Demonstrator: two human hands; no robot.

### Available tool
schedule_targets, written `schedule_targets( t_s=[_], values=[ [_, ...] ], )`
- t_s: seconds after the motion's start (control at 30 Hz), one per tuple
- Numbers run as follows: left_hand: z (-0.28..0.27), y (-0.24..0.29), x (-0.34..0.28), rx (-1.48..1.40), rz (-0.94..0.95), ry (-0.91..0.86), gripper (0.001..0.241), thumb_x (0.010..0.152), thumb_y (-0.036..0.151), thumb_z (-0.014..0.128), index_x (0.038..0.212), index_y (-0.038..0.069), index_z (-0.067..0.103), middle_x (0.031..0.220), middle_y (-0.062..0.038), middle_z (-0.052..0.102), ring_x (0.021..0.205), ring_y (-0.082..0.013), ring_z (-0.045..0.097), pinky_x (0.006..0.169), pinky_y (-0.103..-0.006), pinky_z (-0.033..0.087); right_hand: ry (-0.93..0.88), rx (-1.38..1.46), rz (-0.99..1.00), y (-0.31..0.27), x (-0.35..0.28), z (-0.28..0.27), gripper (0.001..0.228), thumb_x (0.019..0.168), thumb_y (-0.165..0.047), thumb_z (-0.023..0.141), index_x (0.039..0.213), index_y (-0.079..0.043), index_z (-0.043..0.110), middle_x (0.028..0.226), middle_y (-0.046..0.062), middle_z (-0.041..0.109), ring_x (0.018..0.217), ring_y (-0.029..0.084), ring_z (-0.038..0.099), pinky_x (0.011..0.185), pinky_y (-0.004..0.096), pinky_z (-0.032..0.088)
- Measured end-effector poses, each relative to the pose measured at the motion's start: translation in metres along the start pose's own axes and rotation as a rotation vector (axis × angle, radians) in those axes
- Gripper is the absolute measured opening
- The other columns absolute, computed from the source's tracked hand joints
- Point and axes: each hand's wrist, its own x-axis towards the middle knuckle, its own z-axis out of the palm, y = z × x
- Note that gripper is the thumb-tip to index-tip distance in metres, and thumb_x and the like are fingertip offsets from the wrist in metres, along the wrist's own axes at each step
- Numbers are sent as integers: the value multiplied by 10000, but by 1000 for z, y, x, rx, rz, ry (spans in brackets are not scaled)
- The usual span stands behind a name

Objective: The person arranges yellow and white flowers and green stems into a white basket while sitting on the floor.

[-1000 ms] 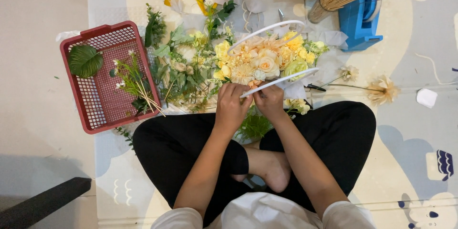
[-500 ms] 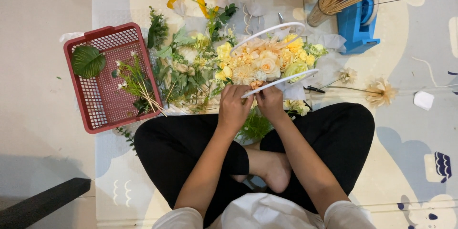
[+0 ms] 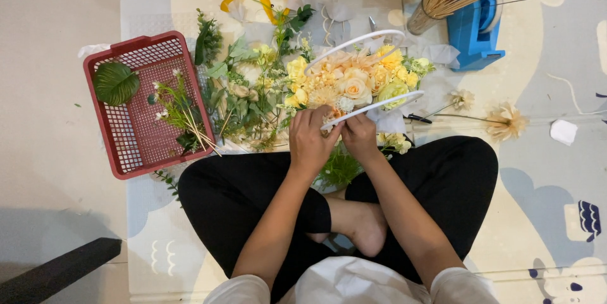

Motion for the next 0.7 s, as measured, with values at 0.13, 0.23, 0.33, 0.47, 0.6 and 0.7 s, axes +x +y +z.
schedule_targets(
  t_s=[0.13,0.23,0.33,0.47,0.6,0.7],
  values=[
    [-1,0,3,81,74,-17,298,659,165,769,930,132,647,772,-38,534,767,-219,540,667,-324,428,-24,34,29,-5,6,-8,120,750,73,625,712,-35,589,631,105,512,603,344,562,533,384,462],
    [0,-2,3,80,58,-27,339,630,101,761,948,127,648,811,-56,534,788,-233,536,669,-335,417,-82,112,110,-12,14,-13,171,729,110,616,681,-54,620,604,77,553,564,325,572,510,357,466],
    [3,-6,2,102,57,-18,301,641,113,755,924,120,655,801,-50,523,767,-226,529,653,-325,412,-109,94,140,-13,17,-11,147,720,94,648,669,-40,615,584,94,547,553,317,564,496,359,456],
    [8,-13,1,68,92,4,285,623,79,735,891,131,652,807,-29,514,775,-205,516,673,-310,404,-123,31,129,0,7,-3,104,666,28,694,646,-40,618,586,135,559,583,365,567,514,409,465],
    [7,-14,1,23,92,-3,277,622,59,718,884,114,651,812,-44,528,794,-227,523,690,-330,409,-136,-47,115,15,-5,7,89,643,3,705,637,-37,625,575,137,548,570,366,566,508,421,468],
    [9,-12,1,1,70,10,243,653,67,703,883,119,643,811,-30,520,796,-217,517,692,-315,408,-139,-51,142,27,-16,15,76,654,-10,693,631,-51,633,556,123,552,577,352,573,513,401,476]
  ],
)
